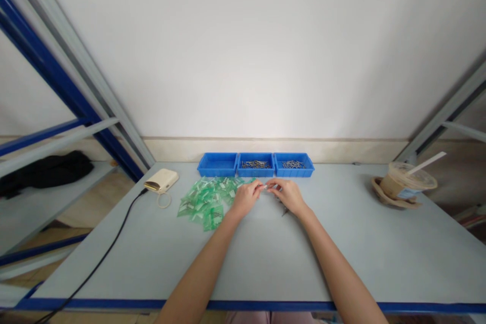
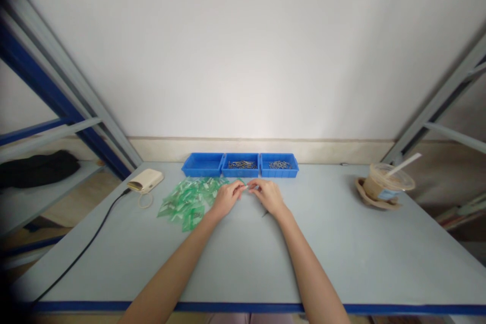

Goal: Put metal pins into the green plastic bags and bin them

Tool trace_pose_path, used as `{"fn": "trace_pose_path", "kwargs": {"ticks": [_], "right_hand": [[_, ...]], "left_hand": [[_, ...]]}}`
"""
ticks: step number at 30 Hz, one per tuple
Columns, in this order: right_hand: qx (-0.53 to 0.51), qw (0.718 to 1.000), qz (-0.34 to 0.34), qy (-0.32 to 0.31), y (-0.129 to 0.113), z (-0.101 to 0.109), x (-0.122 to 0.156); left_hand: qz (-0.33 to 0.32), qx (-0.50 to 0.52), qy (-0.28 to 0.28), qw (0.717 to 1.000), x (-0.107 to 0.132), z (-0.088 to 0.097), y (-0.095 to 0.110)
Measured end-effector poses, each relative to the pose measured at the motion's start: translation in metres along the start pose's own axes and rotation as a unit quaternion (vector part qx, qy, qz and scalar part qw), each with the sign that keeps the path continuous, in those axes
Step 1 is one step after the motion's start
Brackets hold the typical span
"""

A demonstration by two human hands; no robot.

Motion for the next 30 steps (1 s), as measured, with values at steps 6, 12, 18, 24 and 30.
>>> {"fn": "trace_pose_path", "kwargs": {"ticks": [6,12,18,24,30], "right_hand": [[0.053,0.999,-0.004,0.004,-0.0015,-0.0003,0.0007],[0.075,0.997,0.006,-0.006,-0.0032,-0.0012,0.0014],[0.066,0.998,-0.007,-0.019,-0.0007,-0.0038,0.0009],[0.053,0.998,0.001,-0.025,-0.001,-0.0055,0.001],[0.025,0.999,-0.026,-0.016,0.0016,-0.0047,0.0011]], "left_hand": [[-0.002,0.008,-0.01,1.0,-0.0003,-0.0004,0.0008],[-0.026,0.009,-0.011,1.0,0.0001,0.0011,0.0042],[-0.016,-0.003,-0.006,1.0,0.0011,0.0012,0.0026],[-0.025,-0.029,0.004,0.999,0.0021,0.0019,0.0036],[-0.016,-0.031,0.001,0.999,0.0015,0.0012,0.0016]]}}
Point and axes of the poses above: each hand's wrist, its own x-axis away from the middle knuckle, its own z-axis out of the back of the hand, y = z × x, the point moved 6 cm from there along -x, towards the middle knuckle, and after that the axes turned 6 degrees about -y, right-handed, at the moved point
